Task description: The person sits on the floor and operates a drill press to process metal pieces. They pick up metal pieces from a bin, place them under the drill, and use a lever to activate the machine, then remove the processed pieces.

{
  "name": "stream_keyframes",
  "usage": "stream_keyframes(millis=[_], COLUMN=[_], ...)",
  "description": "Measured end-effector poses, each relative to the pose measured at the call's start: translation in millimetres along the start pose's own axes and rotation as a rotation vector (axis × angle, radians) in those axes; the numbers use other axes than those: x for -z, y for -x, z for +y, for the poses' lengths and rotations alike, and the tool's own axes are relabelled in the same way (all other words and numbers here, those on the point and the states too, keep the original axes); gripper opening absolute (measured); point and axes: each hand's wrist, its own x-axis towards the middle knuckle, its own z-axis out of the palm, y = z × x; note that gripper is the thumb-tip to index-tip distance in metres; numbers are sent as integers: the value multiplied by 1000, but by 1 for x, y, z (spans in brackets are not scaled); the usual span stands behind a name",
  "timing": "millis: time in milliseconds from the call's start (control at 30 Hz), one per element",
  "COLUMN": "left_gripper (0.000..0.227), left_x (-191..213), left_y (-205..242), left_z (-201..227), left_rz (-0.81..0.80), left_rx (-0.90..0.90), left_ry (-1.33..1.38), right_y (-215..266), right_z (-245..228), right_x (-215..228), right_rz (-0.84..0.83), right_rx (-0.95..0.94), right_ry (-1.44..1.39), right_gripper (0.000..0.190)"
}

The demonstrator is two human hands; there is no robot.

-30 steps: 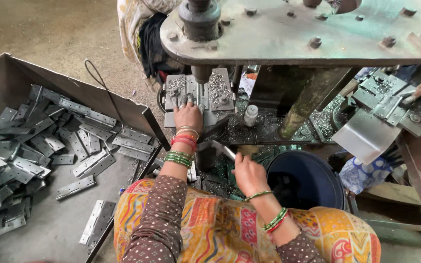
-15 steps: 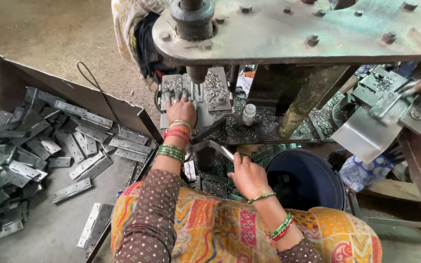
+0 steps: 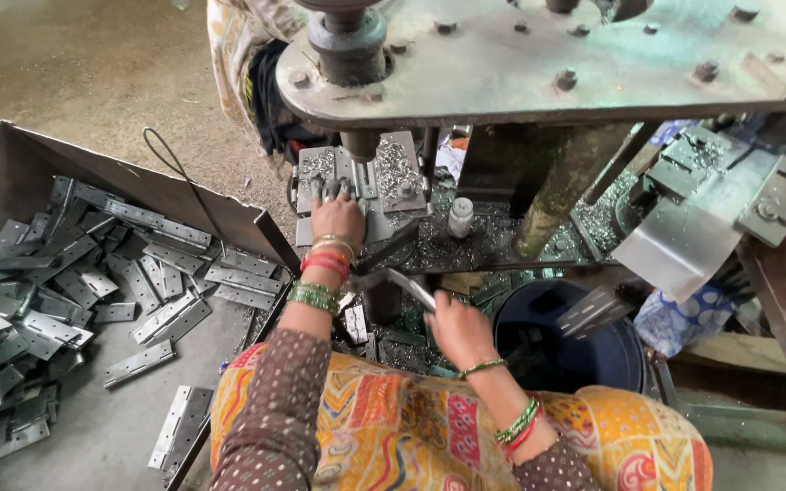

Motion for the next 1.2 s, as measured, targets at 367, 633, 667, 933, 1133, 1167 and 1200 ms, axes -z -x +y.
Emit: stream_keyframes(millis=[367, 633, 667, 933, 1133, 1167, 1200], left_gripper=[22, 20, 19, 56, 53, 50, 47], left_x=[-12, -20, -19, -3, -11, -11, -11], left_y=[119, 65, 58, 40, 70, 69, 67], left_z=[21, -6, -4, -1, 1, 7, 12], left_rz=[642, 656, 669, -14, 350, 375, 400], left_rx=[-153, -134, -103, 179, 110, 77, 44], left_ry=[-155, 186, 158, 382, -73, -91, -110], right_y=[4, 0, 1, -1, 4, 2, 0], right_z=[-22, -15, -14, -22, -26, -27, -28], right_x=[30, 20, 19, 30, 35, 35, 34], right_rz=[248, 233, 272, 242, 261, 239, 217], right_rx=[59, 67, 80, 47, 44, 28, 11], right_ry=[-23, -13, -40, -65, -50, -38, -25], right_gripper=[31, 39, 39, 34, 32, 33, 34])
